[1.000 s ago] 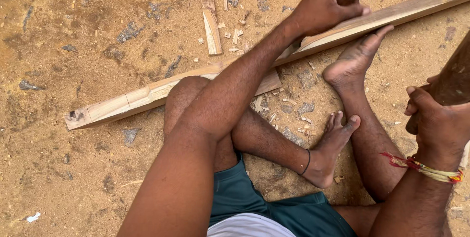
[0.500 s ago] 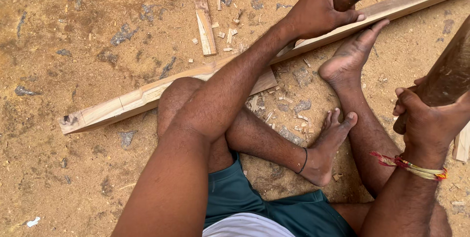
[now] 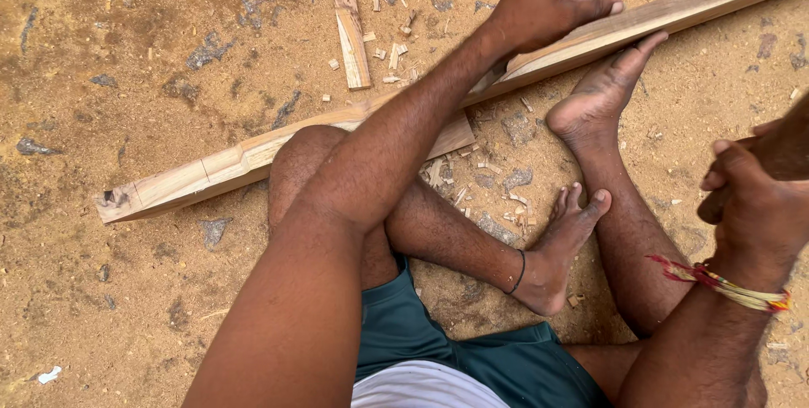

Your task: The person carves a long wooden plank using a chisel and a wooden mallet. They hold the chisel with one hand and strike it with the mallet to remove wood shavings, occasionally adjusting the plank's position.

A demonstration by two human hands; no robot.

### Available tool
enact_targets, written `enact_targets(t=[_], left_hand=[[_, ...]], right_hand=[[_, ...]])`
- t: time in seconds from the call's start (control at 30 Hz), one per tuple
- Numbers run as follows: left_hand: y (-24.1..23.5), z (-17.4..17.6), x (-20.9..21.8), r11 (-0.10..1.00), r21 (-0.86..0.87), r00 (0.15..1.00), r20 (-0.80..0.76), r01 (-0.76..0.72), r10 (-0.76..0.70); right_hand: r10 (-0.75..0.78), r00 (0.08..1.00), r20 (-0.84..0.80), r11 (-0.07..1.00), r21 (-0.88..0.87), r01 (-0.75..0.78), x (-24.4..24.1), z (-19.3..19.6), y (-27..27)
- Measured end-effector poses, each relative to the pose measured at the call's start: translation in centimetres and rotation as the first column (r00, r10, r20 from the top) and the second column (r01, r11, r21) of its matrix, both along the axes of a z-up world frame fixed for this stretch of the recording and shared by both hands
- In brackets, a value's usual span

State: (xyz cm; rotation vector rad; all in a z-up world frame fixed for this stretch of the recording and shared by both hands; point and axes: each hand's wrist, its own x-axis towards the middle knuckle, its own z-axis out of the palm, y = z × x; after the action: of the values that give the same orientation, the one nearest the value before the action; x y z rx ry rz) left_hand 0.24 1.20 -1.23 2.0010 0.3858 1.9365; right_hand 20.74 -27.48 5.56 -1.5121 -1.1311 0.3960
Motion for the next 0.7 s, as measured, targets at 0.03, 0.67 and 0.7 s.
enact_targets(t=[0.03, 0.67, 0.7], left_hand=[[-0.1, 0.1, 0.0, 0.982, -0.17, 0.991, -0.089, 0.082, -0.098], [-2.5, 1.0, -1.9, 0.892, -0.373, 0.936, -0.136, 0.255, -0.324], [-2.3, 1.4, -1.7, 0.892, -0.368, 0.938, -0.123, 0.262, -0.326]], right_hand=[[-0.02, 0.998, -0.064, 1.0, -0.01, 0.02, 0.6, 0.5, -0.1], [0.294, 0.808, 0.51, 0.902, 0.132, -0.411, -3.9, -9.6, 14.7], [0.276, 0.84, 0.467, 0.915, 0.141, -0.379, -3.8, -8.4, 14.4]])
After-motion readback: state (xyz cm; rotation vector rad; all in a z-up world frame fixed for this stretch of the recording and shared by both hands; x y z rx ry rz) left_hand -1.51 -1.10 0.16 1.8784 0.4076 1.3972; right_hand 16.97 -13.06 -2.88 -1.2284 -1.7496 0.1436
